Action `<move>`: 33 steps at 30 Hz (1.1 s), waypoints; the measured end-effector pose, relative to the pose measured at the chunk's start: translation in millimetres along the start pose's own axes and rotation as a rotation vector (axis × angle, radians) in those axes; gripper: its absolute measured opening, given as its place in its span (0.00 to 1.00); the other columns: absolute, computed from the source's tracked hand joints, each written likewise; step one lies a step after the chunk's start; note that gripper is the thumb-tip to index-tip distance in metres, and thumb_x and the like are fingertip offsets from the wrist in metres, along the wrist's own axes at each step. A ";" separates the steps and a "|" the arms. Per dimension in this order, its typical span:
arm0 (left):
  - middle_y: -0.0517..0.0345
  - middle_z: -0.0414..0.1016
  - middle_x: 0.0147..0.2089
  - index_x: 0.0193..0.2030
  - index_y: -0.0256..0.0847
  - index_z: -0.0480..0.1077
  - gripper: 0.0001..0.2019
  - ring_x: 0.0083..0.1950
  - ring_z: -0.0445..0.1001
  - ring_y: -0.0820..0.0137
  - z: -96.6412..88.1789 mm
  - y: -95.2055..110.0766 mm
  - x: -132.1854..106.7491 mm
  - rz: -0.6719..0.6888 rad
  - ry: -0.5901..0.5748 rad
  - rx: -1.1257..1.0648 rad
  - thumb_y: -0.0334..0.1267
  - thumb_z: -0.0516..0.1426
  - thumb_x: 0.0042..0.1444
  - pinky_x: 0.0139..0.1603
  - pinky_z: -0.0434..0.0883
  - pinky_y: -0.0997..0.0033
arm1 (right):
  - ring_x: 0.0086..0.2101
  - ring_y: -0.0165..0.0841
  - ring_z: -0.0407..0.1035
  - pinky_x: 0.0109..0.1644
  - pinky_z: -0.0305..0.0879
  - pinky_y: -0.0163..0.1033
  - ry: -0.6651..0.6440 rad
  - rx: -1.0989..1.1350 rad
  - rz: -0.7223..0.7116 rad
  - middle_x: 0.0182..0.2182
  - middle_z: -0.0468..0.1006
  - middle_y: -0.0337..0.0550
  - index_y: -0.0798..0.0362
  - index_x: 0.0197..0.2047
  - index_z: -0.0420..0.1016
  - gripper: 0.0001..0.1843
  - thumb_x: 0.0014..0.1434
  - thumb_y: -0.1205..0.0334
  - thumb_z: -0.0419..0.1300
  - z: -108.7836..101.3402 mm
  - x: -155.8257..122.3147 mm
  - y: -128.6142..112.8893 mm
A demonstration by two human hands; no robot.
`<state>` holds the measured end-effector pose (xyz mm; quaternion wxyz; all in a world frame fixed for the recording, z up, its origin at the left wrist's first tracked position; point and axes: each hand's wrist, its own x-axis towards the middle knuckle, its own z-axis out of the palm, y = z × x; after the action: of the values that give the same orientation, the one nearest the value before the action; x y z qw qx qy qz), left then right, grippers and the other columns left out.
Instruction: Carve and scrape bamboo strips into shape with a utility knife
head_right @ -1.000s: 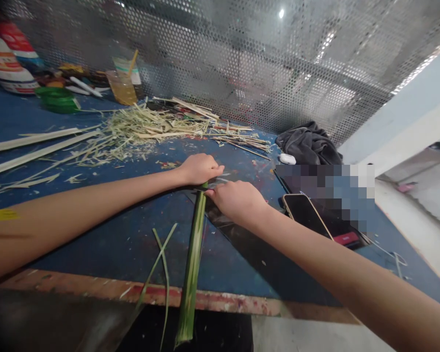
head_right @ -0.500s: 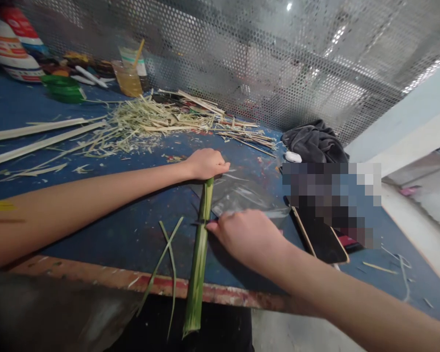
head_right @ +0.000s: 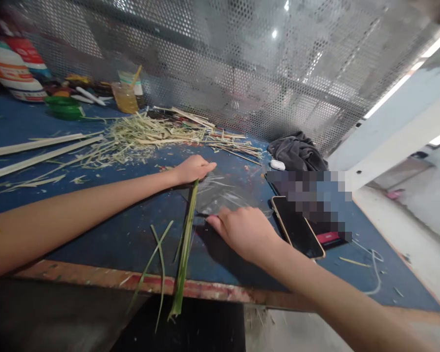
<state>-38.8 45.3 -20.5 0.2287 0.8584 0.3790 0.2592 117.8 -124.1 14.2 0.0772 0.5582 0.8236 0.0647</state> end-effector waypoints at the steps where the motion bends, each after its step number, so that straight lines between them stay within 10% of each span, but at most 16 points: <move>1: 0.62 0.55 0.10 0.09 0.41 0.55 0.27 0.16 0.55 0.75 0.2 -1.0 -0.3 0.008 -0.001 -0.010 0.46 0.45 0.58 0.23 0.52 0.72 | 0.29 0.36 0.75 0.27 0.52 0.36 -0.004 0.003 0.007 0.27 0.79 0.45 0.52 0.34 0.73 0.25 0.69 0.50 0.39 -1.2 17.3 3.5; 7: 0.61 0.60 0.11 0.10 0.40 0.58 0.27 0.17 0.61 0.75 1.1 -6.0 0.8 0.045 0.001 -0.066 0.47 0.43 0.58 0.26 0.57 0.74 | 0.36 0.40 0.75 0.35 0.61 0.38 0.047 0.015 0.007 0.33 0.80 0.51 0.53 0.40 0.74 0.29 0.69 0.49 0.35 4.0 79.1 4.8; 14: 0.63 0.51 0.09 0.09 0.40 0.54 0.27 0.15 0.53 0.77 2.7 -7.0 -0.1 0.057 0.041 -0.072 0.45 0.45 0.58 0.23 0.49 0.72 | 0.34 0.43 0.76 0.32 0.62 0.40 0.039 0.022 -0.031 0.31 0.80 0.50 0.54 0.37 0.74 0.28 0.69 0.51 0.36 10.7 77.9 4.5; 33: 0.62 0.56 0.09 0.08 0.41 0.55 0.27 0.15 0.57 0.76 0.1 0.3 1.1 0.041 0.035 -0.044 0.44 0.45 0.58 0.24 0.55 0.74 | 0.17 0.33 0.68 0.18 0.39 0.38 0.049 -0.036 -0.321 0.22 0.73 0.37 0.50 0.30 0.66 0.13 0.64 0.56 0.52 23.9 -71.2 -48.5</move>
<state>-37.9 45.9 -20.1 0.2355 0.8561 0.3597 0.2868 104.4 -207.7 -14.7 0.0762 0.4164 0.9025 0.0799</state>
